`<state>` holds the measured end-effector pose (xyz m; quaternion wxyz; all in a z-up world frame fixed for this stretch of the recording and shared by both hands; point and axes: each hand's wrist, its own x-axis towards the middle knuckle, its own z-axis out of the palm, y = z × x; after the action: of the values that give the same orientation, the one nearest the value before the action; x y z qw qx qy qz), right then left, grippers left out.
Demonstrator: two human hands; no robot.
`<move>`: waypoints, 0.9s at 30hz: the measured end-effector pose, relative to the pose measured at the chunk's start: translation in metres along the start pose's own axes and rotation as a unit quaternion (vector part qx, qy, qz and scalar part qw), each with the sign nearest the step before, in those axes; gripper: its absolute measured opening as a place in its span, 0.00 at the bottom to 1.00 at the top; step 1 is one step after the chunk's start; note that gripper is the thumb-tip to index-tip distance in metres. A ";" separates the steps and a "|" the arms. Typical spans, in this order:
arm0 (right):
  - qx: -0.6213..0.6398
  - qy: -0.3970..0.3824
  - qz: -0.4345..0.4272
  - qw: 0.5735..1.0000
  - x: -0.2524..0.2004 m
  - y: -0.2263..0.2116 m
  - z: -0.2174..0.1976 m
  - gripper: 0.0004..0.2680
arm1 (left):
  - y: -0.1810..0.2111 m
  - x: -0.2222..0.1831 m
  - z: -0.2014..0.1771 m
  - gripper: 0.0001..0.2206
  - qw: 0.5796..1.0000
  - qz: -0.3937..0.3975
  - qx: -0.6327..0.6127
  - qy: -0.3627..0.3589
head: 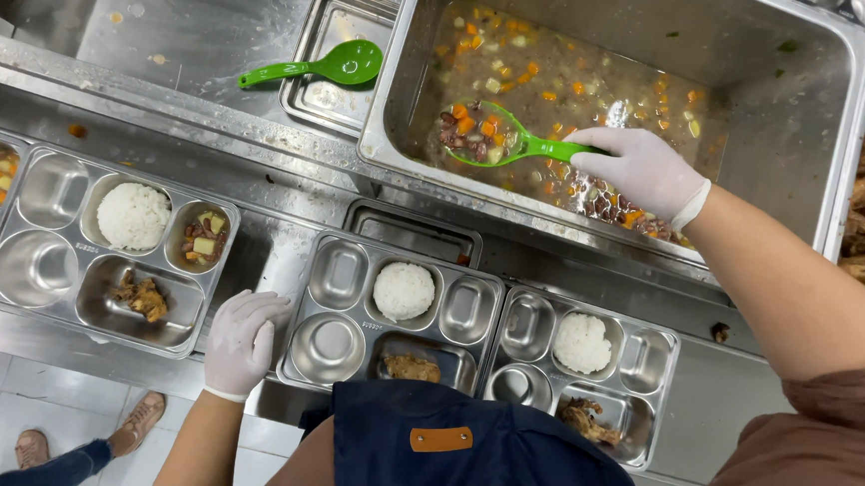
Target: The person fills metal food trays with portions of rice, cooked meat using tongs, and a mixed vegetable stew using a ladle.
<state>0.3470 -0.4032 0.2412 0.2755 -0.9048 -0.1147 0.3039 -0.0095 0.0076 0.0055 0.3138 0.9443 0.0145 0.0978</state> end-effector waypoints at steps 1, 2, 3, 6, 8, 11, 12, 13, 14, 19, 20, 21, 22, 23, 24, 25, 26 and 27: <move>0.000 0.003 0.001 1.000 -0.007 0.002 -0.001 0.16 | -0.002 -0.001 0.001 0.17 1.000 0.003 -0.001 0.000; 0.004 0.011 0.002 1.000 -0.014 0.004 -0.002 0.16 | -0.003 -0.002 0.001 0.16 1.000 0.004 0.000 0.006; 0.009 0.019 0.003 1.000 -0.021 0.006 -0.003 0.17 | -0.004 -0.005 0.001 0.16 1.000 0.004 0.000 0.011; 0.006 0.032 0.013 0.999 -0.053 0.011 -0.004 0.15 | -0.003 -0.007 0.001 0.14 0.999 0.021 0.002 0.031; 0.009 0.039 0.022 0.999 -0.075 0.015 0.001 0.15 | -0.002 -0.007 0.001 0.14 0.998 0.035 0.009 0.049; 0.009 0.042 0.033 0.999 -0.108 0.028 0.017 0.15 | 0.007 -0.009 -0.007 0.13 0.995 0.059 0.018 0.073; 0.006 0.043 0.033 0.999 -0.119 0.034 0.022 0.15 | 0.011 -0.008 -0.010 0.12 0.993 0.074 0.020 0.085; 0.007 0.042 0.037 0.998 -0.132 0.037 0.034 0.15 | 0.012 -0.010 -0.009 0.12 0.994 0.075 0.018 0.081; 0.018 0.034 0.048 0.998 -0.144 0.040 0.046 0.15 | 0.013 -0.011 -0.008 0.11 0.991 0.089 0.014 0.100; 0.054 0.007 0.067 0.996 -0.169 0.091 0.127 0.15 | 0.015 -0.018 -0.010 0.11 0.985 0.134 0.010 0.106; 0.059 0.006 0.078 0.995 -0.169 0.100 0.142 0.15 | 0.017 -0.018 -0.011 0.10 0.985 0.142 0.018 0.100; 0.063 0.005 0.090 0.994 -0.168 0.108 0.157 0.15 | 0.019 -0.018 -0.012 0.10 0.984 0.150 0.026 0.094; 0.064 0.007 0.087 0.994 -0.167 0.115 0.168 0.15 | 0.030 -0.018 -0.014 0.10 0.983 0.152 0.028 0.096; 0.027 0.005 0.086 0.996 -0.167 0.121 0.178 0.14 | 0.041 -0.017 -0.016 0.09 0.983 0.173 0.008 0.065; -0.010 0.004 0.085 0.996 -0.166 0.127 0.188 0.14 | 0.053 -0.015 -0.018 0.09 0.980 0.194 -0.013 0.033; -0.008 0.006 0.083 0.996 -0.167 0.121 0.191 0.14 | 0.065 -0.013 -0.011 0.09 0.980 0.196 -0.011 0.034; -0.093 0.032 0.063 0.993 -0.171 0.117 0.195 0.13 | 0.077 -0.014 -0.003 0.09 0.973 0.231 -0.021 0.002; -0.177 0.058 0.043 0.982 -0.174 0.113 0.199 0.12 | 0.089 -0.015 0.006 0.09 0.963 0.266 -0.030 -0.030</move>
<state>0.0923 -0.4756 0.1296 0.1042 -0.9594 -0.1118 0.2372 -0.0259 -0.0683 0.0514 0.3051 0.9067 -0.2497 0.1495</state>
